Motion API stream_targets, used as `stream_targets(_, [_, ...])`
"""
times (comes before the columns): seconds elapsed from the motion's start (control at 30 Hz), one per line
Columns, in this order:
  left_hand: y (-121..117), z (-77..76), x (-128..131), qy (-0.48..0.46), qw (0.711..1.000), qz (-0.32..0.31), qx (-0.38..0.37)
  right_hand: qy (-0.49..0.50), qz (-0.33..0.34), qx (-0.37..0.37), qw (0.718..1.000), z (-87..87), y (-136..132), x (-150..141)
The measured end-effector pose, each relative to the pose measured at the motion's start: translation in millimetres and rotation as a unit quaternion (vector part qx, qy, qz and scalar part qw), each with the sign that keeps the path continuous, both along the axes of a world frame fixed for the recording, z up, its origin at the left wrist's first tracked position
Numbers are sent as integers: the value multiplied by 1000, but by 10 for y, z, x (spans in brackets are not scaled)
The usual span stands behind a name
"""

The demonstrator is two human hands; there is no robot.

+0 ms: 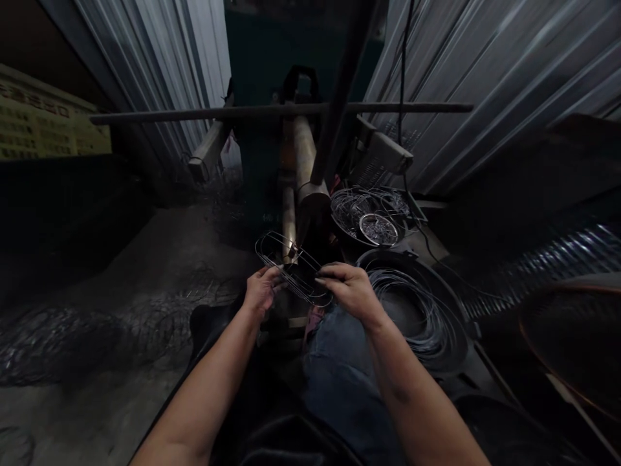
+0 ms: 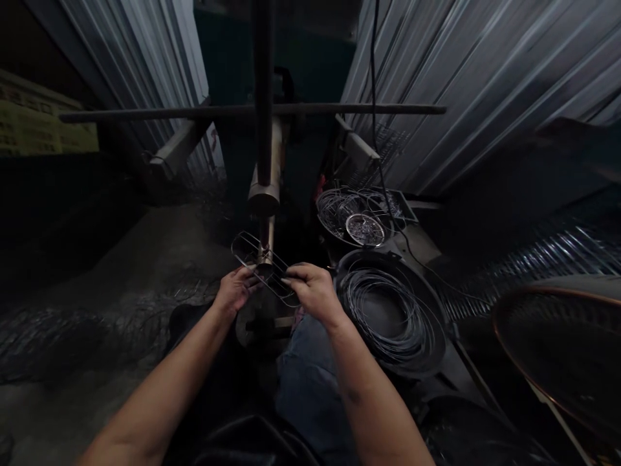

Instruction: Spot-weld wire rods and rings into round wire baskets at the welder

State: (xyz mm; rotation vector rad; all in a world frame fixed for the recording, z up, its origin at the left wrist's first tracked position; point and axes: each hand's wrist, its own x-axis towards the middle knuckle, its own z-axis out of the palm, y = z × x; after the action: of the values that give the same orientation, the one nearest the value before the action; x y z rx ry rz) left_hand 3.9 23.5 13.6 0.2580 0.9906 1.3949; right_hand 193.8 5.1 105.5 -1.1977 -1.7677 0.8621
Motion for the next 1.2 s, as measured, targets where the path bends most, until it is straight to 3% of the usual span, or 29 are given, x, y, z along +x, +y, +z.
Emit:
stream_targets(0.27, [92,-74,51,-8,999,-15,-27,14,-12,-68,997,174,160,-73])
stream_targets(0.43, [104,-82,38,2,999,-18,-36,9,38,-108,993,209,213,-3])
stream_targets(0.63, [131,-9,62,19,998,-21,-51,-27,93,-93,991,227,270,113])
stream_targets(0.9, [128,121,115,32,997,-16,-68,-98,53,0,994,270,201,66])
stream_targets(1.2, [116,105,100,28,998,-16,-62,-68,67,-5,995,221,182,66])
